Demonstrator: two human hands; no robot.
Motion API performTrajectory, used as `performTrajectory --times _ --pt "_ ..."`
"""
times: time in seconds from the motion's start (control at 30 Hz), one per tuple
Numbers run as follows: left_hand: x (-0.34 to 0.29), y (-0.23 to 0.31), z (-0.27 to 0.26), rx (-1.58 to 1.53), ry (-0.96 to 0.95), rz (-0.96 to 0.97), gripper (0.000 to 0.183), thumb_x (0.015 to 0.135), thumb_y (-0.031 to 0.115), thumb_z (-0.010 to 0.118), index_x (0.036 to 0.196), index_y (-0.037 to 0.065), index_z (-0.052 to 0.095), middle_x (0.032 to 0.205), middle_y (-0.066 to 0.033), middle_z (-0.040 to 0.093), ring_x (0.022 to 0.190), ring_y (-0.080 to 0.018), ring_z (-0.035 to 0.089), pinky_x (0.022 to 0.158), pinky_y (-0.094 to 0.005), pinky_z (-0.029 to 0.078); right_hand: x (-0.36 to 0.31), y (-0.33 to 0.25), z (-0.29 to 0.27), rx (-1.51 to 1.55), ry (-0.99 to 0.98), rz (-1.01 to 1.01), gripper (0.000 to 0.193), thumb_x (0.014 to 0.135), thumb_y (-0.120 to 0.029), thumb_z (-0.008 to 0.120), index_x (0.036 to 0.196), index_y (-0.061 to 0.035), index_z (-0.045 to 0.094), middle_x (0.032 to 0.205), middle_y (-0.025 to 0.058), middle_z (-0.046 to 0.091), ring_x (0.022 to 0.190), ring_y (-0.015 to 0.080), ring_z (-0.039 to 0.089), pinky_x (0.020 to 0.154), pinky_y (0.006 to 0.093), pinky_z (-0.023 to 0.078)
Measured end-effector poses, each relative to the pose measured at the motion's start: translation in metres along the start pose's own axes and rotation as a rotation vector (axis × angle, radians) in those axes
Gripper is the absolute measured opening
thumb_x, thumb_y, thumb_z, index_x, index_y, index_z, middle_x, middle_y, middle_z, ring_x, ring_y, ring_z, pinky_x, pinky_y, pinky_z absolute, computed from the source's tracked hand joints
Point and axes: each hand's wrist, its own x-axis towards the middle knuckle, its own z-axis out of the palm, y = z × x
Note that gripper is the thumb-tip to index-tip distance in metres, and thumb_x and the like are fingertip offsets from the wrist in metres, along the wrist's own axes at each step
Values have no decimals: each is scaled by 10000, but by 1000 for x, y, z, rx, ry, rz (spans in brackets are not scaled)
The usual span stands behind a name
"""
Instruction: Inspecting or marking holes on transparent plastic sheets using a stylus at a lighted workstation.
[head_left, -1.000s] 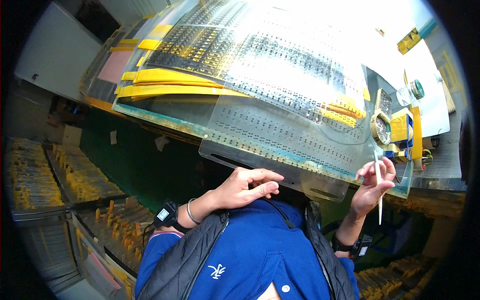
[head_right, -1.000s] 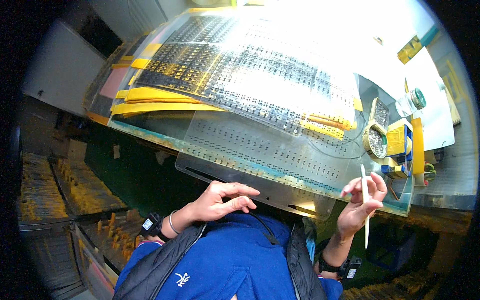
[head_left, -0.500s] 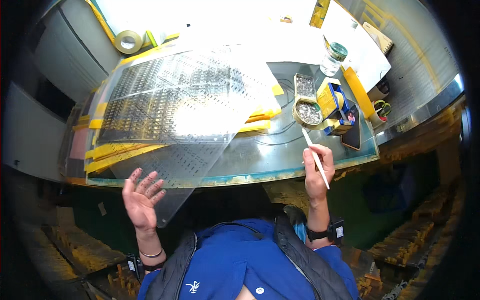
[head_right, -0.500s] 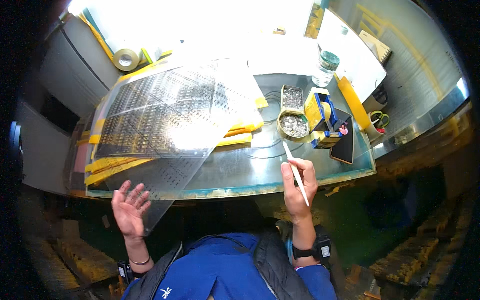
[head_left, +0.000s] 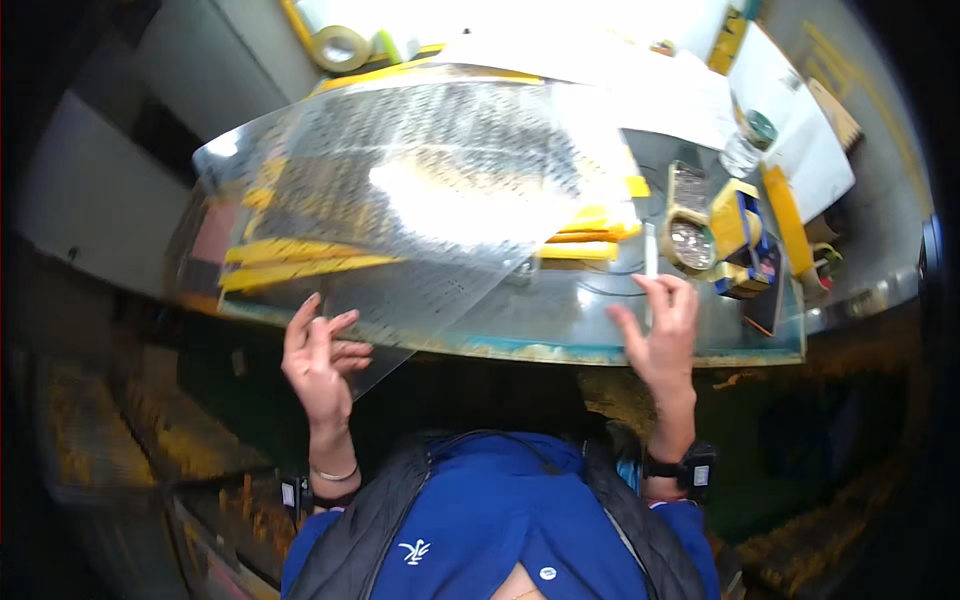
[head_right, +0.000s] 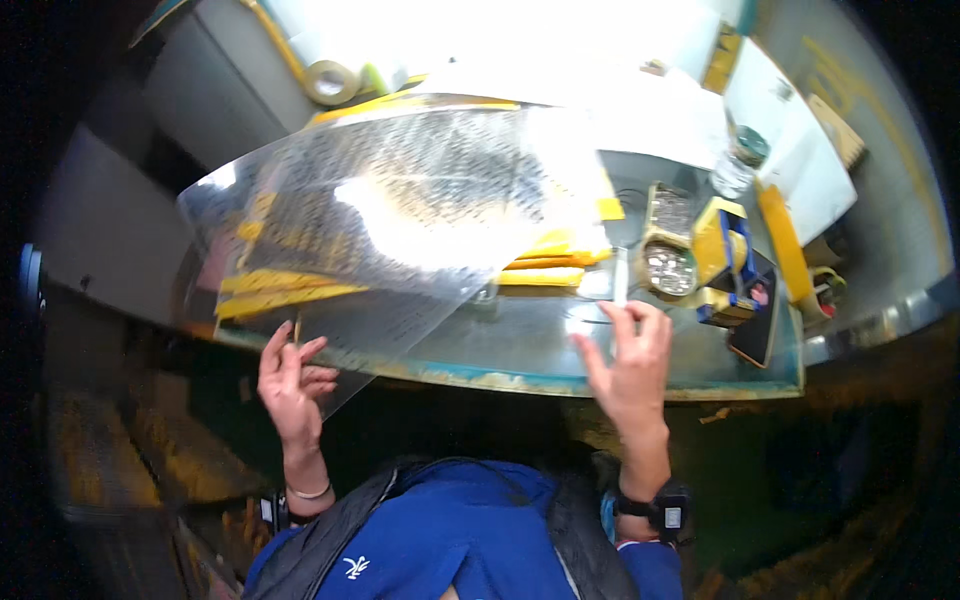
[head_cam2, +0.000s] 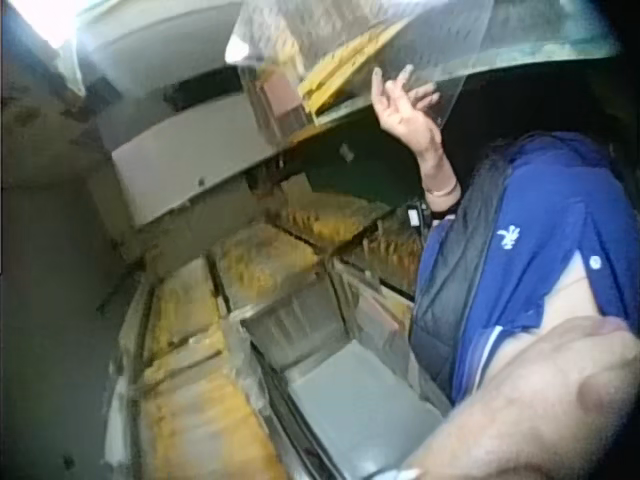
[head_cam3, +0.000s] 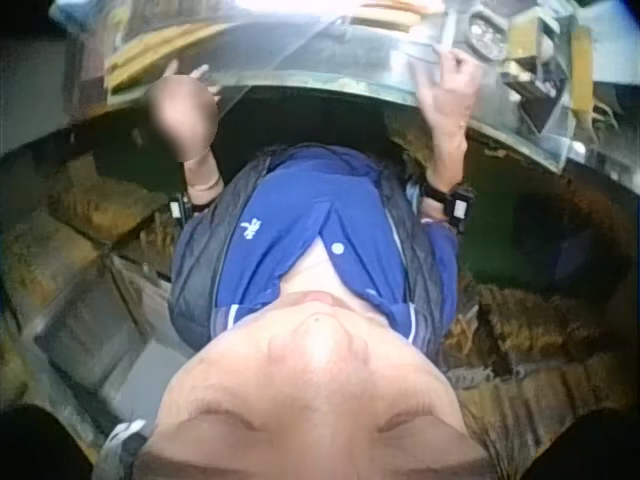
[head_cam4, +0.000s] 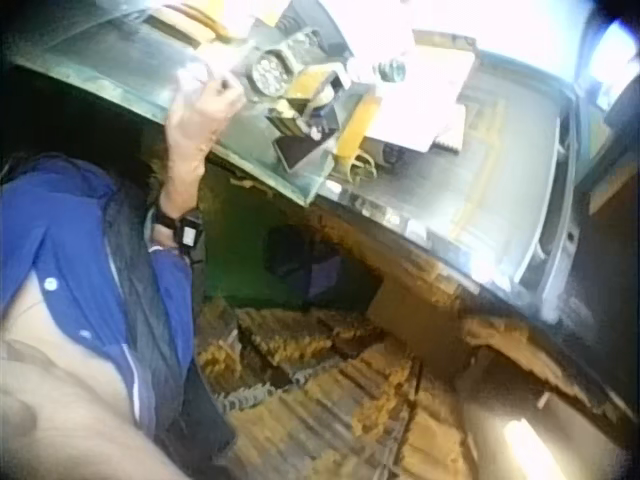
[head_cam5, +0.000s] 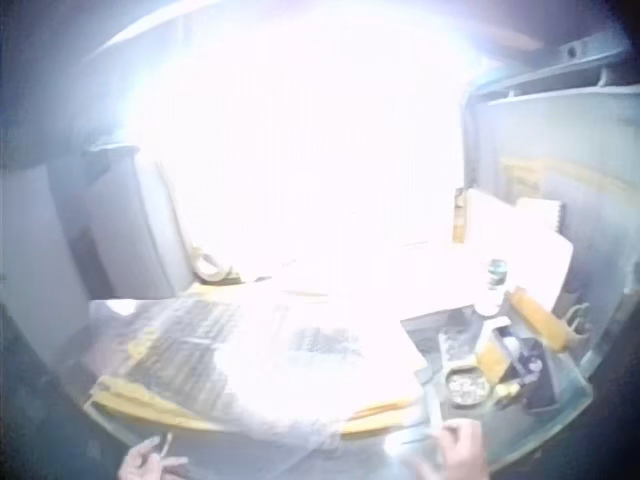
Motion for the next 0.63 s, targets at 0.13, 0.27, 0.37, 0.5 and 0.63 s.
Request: performTrajectory --times 0.13,0.27,0.37,0.5,0.63 --pt "6 -17 -19 25 152 89 398 1035 260 477 1384 70 480 1039 -203 691 517 -79 578 451 -168 413 0 -12 -21 243 -16 -26 495 724 -299 844 1138 -95 665 1225 153 581 1140 328 538 982 398 404" --pt "30 -28 -56 -89 232 91 382 1039 279 482 1381 109 498 1045 -136 681 528 -29 516 449 -127 371 3 50 -36 258 623 307 284 809 -100 731 1065 -31 629 1100 159 653 1028 332 612 923 400 462" --pt "48 -20 -46 -169 191 111 386 1034 296 497 1376 116 497 1064 -136 671 544 -28 542 454 -129 397 -1 123 -61 -68 598 525 428 820 -170 742 1169 -3 559 1124 208 642 1050 382 605 934 440 458" --pt "56 -24 -54 -167 213 145 379 1037 295 491 1375 125 498 1075 -136 670 562 -29 566 462 -122 406 13 152 -42 -193 258 689 809 654 -330 873 1314 -58 493 1226 184 620 1140 384 542 990 452 432" --pt "60 -26 -71 -282 221 175 374 1037 268 490 1387 136 488 1090 -132 674 575 -40 588 483 -134 468 24 138 -44 -262 210 724 926 585 -323 888 1372 -100 453 1243 155 611 1116 376 535 1000 455 416"
